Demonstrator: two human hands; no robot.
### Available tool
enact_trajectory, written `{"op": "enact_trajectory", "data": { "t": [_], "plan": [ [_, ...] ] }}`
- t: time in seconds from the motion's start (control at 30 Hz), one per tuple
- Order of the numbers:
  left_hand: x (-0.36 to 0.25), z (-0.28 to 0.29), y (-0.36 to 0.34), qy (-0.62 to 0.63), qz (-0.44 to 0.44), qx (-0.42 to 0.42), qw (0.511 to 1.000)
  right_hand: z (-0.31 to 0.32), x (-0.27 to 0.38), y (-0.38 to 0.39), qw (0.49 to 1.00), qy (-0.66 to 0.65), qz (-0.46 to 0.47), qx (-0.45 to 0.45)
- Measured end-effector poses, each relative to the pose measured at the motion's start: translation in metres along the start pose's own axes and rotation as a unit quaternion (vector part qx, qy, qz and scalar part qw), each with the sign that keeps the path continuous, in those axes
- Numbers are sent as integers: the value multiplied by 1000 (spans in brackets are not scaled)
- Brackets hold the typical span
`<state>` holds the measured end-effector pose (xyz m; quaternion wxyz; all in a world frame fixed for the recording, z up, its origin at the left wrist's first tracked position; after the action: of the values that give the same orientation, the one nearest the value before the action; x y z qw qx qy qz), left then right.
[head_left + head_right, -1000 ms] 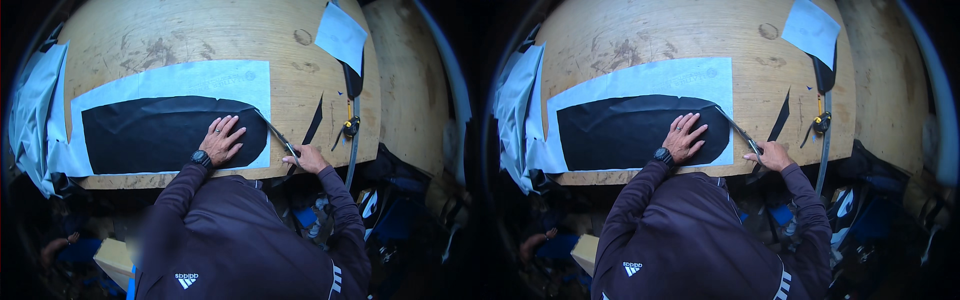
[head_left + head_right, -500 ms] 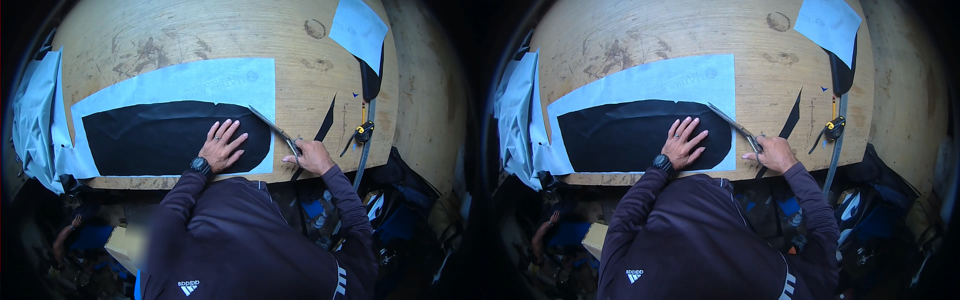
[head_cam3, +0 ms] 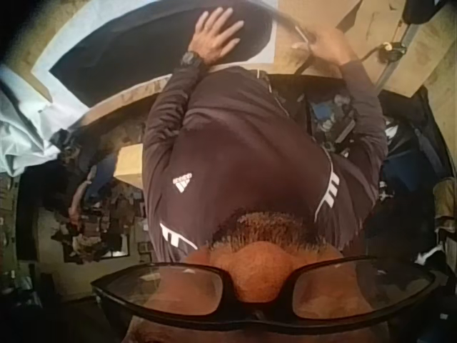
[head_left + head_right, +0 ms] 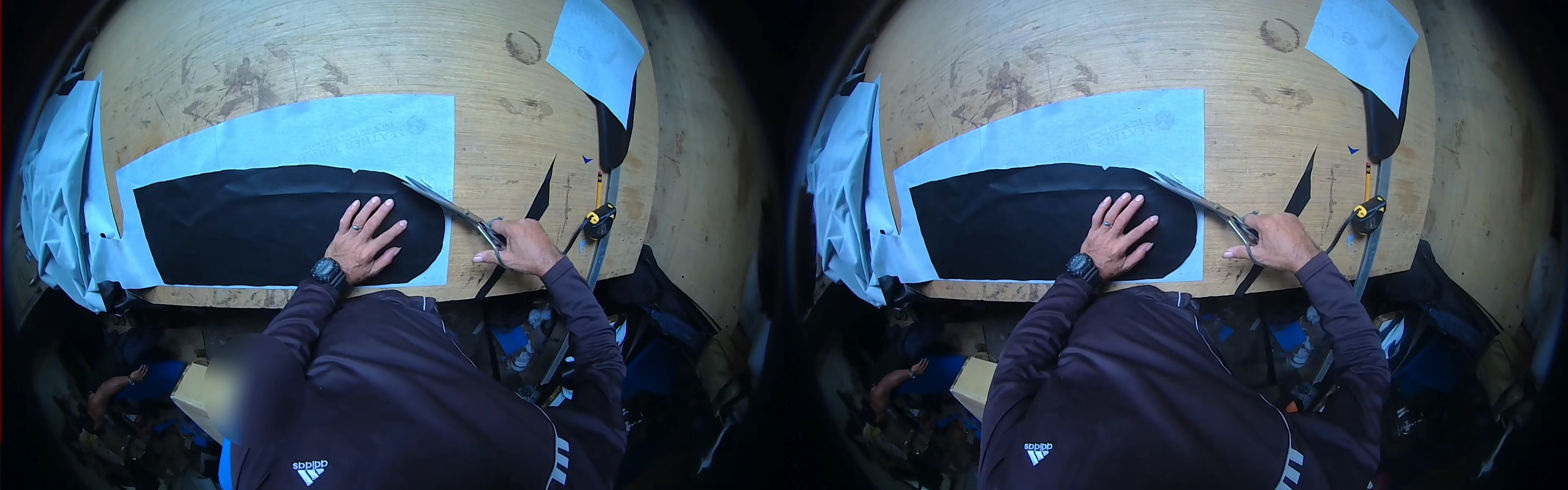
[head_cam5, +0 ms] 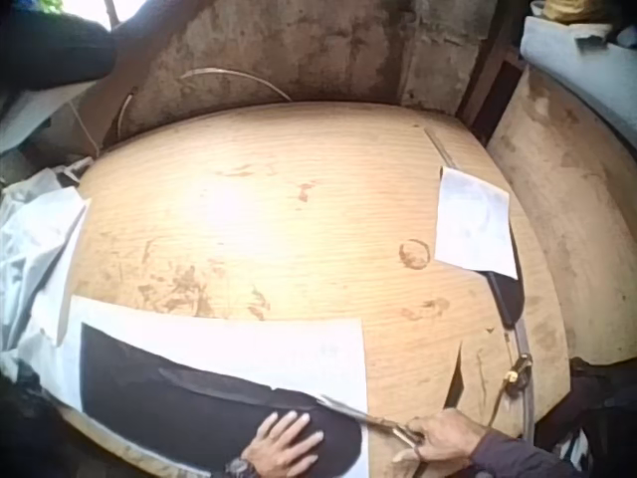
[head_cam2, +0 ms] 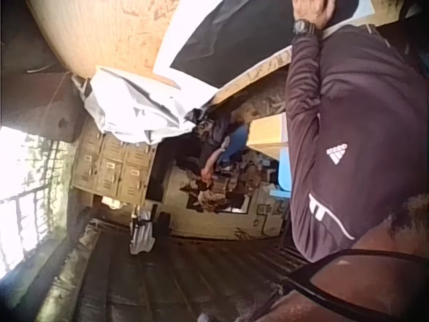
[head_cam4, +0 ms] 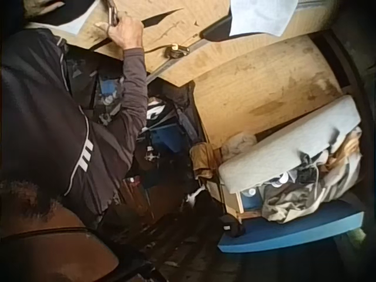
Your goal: The person lays out and aligns leather material on a wooden table, then cuts and trims along the edges of the piece using scissors.
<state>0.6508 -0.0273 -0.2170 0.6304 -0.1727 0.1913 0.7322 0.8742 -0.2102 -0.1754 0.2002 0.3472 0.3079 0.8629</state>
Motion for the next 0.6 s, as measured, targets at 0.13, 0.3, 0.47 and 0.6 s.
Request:
{"op": "enact_trajectory", "data": {
  "t": [0.13, 0.3, 0.47, 0.6],
  "plan": [
    [-1, -1, 0, -4, -3, -2, 1000, 8, 3, -8, 1000, 27, 8, 7],
    [0, -2, 0, -4, -2, 2, 1000, 14, 6, -8, 999, 31, 14, 23],
    [0, -1, -1, -1, -7, -4, 1000, 11, 3, -11, 999, 36, -1, 20],
    [-1, -1, 0, -3, -5, -4, 1000, 10, 4, -15, 999, 43, 28, -6]
  ]
}}
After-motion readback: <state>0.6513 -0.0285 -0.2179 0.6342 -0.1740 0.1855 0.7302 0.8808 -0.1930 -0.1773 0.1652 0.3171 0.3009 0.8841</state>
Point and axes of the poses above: each hand's wrist, its own y-axis away from the middle knuckle, its own z-axis out of the back of the hand, x = y × z, the point moved 6 cm from there along -y, towards the middle knuckle, and after that the axes turned 3 degrees about z, right-handed, at the moved point
